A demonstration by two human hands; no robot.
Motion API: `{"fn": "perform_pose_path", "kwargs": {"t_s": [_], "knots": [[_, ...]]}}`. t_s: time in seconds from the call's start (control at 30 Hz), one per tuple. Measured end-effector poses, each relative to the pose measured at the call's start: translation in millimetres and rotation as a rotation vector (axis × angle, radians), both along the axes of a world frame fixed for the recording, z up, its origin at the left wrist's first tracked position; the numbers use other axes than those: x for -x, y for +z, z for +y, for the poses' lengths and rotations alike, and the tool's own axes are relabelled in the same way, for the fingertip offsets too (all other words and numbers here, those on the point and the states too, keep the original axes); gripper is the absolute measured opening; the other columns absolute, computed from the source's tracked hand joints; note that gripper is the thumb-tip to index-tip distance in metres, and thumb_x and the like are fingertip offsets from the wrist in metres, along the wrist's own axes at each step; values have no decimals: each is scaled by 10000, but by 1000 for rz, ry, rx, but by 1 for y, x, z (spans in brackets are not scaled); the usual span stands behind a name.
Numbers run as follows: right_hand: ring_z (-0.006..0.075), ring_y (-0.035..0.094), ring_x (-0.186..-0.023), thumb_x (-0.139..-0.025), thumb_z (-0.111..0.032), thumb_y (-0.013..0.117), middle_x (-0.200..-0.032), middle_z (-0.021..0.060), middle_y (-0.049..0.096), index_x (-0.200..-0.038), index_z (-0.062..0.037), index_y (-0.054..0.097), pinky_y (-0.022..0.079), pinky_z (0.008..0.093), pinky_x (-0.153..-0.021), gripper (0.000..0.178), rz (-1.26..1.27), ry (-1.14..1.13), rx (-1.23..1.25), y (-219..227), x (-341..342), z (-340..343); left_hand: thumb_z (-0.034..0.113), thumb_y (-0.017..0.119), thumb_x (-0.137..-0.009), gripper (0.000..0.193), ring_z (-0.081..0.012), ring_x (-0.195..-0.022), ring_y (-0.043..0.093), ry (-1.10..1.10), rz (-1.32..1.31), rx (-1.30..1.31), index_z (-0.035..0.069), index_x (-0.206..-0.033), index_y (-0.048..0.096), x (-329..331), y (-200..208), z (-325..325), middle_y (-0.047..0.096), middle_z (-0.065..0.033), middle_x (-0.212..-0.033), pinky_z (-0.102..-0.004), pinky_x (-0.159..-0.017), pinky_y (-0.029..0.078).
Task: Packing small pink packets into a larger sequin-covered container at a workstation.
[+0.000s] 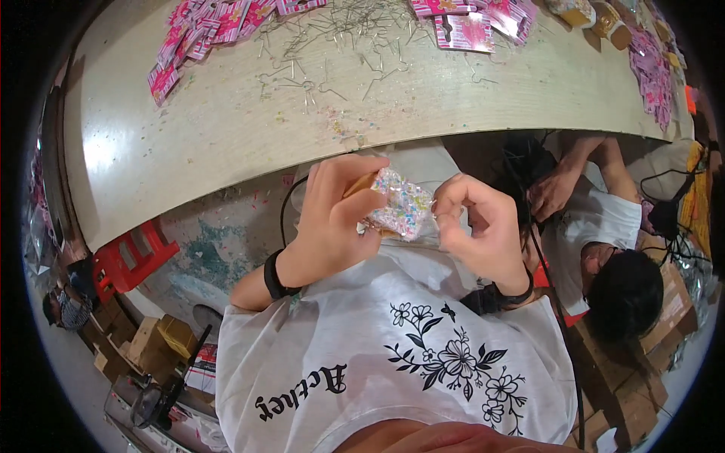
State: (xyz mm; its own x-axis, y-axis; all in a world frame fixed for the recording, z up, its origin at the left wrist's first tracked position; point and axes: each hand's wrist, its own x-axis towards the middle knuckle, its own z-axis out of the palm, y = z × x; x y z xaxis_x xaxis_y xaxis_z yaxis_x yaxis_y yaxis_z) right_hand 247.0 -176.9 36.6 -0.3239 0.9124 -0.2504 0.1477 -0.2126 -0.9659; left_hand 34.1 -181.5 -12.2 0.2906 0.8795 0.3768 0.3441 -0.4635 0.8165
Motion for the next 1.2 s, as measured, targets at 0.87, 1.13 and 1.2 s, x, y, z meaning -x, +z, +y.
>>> {"fn": "perform_pose_path", "kwargs": {"t_s": [0.87,1.13,1.2], "knots": [[145,612,-741,-776,28,739,-812,82,657,-902,16,664,459,259,-658,148,466,252,-140,-10,-7,17,-3,824,-580,807,-363,-1090,507,-81,-278,-128,203,-1246,418,-4,-15,-3,463,-218,-1260,-442,-844,485],[168,498,-1067,-824,-146,737,-1211,87,449,-1334,-36,415,423,302,-910,613,436,233,-201,-27,4,40,62,874,-558,852,-340,-1038,526,-44,-172,-323,205,-1249,395,0,-17,17,473,-196,-1234,-433,-830,473],[231,471,-1180,-803,-240,768,-1272,111,433,-1360,-10,375,373,352,-999,720,412,365,-62,-16,7,44,88,873,-550,758,-347,-1024,539,-21,-316,-366,181,-1180,463,-5,-19,21,508,-198,-1224,-439,-824,460]]}}
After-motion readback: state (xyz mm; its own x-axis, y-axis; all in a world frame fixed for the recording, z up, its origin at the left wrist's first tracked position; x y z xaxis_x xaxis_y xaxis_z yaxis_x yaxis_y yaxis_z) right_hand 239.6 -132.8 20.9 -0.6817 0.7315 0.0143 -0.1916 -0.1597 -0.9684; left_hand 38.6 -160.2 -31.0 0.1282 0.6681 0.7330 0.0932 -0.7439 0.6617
